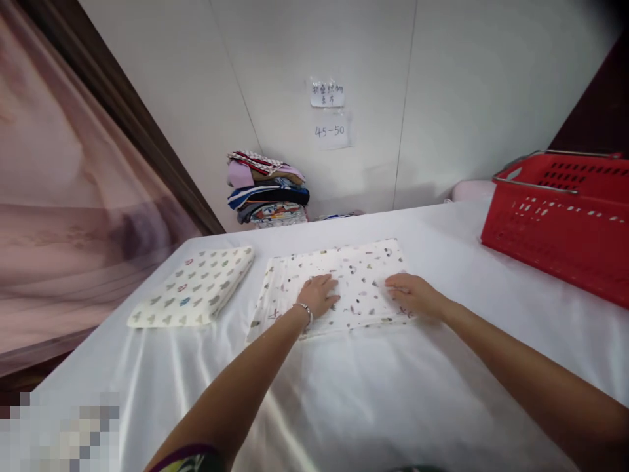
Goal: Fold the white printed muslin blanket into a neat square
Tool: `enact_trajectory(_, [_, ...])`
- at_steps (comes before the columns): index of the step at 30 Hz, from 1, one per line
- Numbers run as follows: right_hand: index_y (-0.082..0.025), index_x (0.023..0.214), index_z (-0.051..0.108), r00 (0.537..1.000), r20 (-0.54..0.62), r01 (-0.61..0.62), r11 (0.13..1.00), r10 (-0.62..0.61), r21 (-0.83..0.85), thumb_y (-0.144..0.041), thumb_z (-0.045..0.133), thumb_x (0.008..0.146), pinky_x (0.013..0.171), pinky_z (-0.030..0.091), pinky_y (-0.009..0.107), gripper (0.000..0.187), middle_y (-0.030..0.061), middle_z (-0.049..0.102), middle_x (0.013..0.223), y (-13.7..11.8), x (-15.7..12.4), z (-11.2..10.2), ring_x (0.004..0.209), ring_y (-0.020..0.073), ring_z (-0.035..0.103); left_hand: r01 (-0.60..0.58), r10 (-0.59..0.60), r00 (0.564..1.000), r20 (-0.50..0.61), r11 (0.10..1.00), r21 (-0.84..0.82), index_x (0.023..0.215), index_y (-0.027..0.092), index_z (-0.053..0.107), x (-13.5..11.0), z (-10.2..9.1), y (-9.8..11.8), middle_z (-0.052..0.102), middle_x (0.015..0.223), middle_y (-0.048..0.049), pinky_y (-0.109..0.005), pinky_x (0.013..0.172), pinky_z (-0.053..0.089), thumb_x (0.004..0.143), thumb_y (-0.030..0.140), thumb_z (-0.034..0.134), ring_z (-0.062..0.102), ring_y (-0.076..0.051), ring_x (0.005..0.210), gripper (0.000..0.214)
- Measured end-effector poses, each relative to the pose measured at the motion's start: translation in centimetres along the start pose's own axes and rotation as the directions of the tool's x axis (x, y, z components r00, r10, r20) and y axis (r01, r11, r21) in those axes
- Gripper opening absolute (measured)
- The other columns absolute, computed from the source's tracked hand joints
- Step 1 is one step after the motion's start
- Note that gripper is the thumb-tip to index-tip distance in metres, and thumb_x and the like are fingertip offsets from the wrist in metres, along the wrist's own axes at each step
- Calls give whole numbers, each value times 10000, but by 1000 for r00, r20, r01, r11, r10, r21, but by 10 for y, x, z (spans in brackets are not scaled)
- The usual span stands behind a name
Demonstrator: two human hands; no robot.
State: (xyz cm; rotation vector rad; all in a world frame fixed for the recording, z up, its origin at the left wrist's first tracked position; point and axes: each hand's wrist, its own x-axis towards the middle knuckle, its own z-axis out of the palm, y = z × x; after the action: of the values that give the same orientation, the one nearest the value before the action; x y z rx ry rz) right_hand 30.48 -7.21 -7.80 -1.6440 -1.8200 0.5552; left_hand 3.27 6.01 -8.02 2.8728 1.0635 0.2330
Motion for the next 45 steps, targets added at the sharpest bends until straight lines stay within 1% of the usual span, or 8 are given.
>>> enact_trajectory(6, [-233, 1055, 645, 996, 19, 91, 905, -92, -415, -383, 482, 823, 975, 356, 487, 320, 92, 534, 1248, 16, 56, 9, 1174, 291, 456, 126, -127, 992, 16, 991, 35, 1177, 268, 531, 15, 4, -17, 485, 1320, -42, -475, 981, 360, 857, 314, 436, 410, -243, 1227, 337])
enact_trajectory(12, [-260, 1130, 597, 970, 97, 242, 878, -221, -413, -418, 447, 849, 984, 352, 423, 355, 64, 509, 1281, 20, 85, 22, 1185, 243, 447, 26, -26, 1000, -10, 999, -45, 1215, 258, 509, 35, 10, -21, 482, 1323, -41, -415, 1019, 324, 864, 396, 424, 417, -212, 1218, 386])
enact_trajectory(21, [-283, 1275, 476, 997, 60, 69, 849, -44, -524, -487, 317, 883, 1033, 265, 449, 470, 38, 380, 1400, 68, 122, 7, 1293, 243, 315, 222, -224, 971, 80, 975, 28, 1340, 259, 353, 53, 14, -87, 260, 1464, -43, -475, 1077, 160, 890, 528, 266, 200, -222, 1347, 532])
enact_trajectory(27, [-271, 1314, 433, 997, 75, 21, 875, 17, -483, -545, 287, 873, 1048, 231, 495, 540, 59, 335, 1424, 53, 87, 10, 1318, 285, 260, 270, -274, 952, 137, 962, 48, 1339, 234, 357, 10, -2, -92, 239, 1469, -77, -487, 1074, 136, 882, 540, 291, 177, -241, 1353, 554])
enact_trajectory(31, [-322, 1332, 398, 984, 165, 140, 876, -70, -462, -568, 292, 867, 1083, 167, 482, 537, 6, 285, 1449, 47, 42, 9, 1334, 263, 225, 142, -141, 981, 136, 990, 9, 1353, 287, 338, -45, -6, -77, 237, 1473, -33, -469, 1094, 98, 869, 570, 301, 178, -225, 1355, 562])
enact_trajectory(38, [-286, 1288, 454, 990, 43, -85, 805, 135, -587, -547, 256, 865, 1029, 252, 550, 535, 40, 336, 1424, 49, 10, -13, 1322, 287, 250, 269, -270, 954, 127, 963, 26, 1325, 281, 383, -76, -18, -83, 287, 1453, -29, -475, 1095, 111, 886, 500, 334, 194, -209, 1351, 493])
enact_trajectory(41, [-271, 1278, 470, 996, 49, -36, 821, 78, -570, -516, 250, 882, 1029, 254, 557, 515, 49, 359, 1409, 36, -14, -15, 1322, 297, 245, 309, -306, 949, 70, 950, -40, 1255, 275, 469, -91, -27, -75, 365, 1413, -33, -498, 1082, 157, 888, 473, 357, 245, -218, 1333, 432])
enact_trajectory(45, [-290, 1253, 498, 990, 119, 128, 871, -80, -474, -485, 316, 885, 1050, 278, 502, 455, 18, 435, 1357, 16, -50, -4, 1298, 269, 308, 119, -139, 984, -114, 978, -169, 1089, 236, 605, -121, -29, -55, 587, 1200, -50, -410, 1038, 301, 878, 440, 414, 460, -190, 1186, 350])
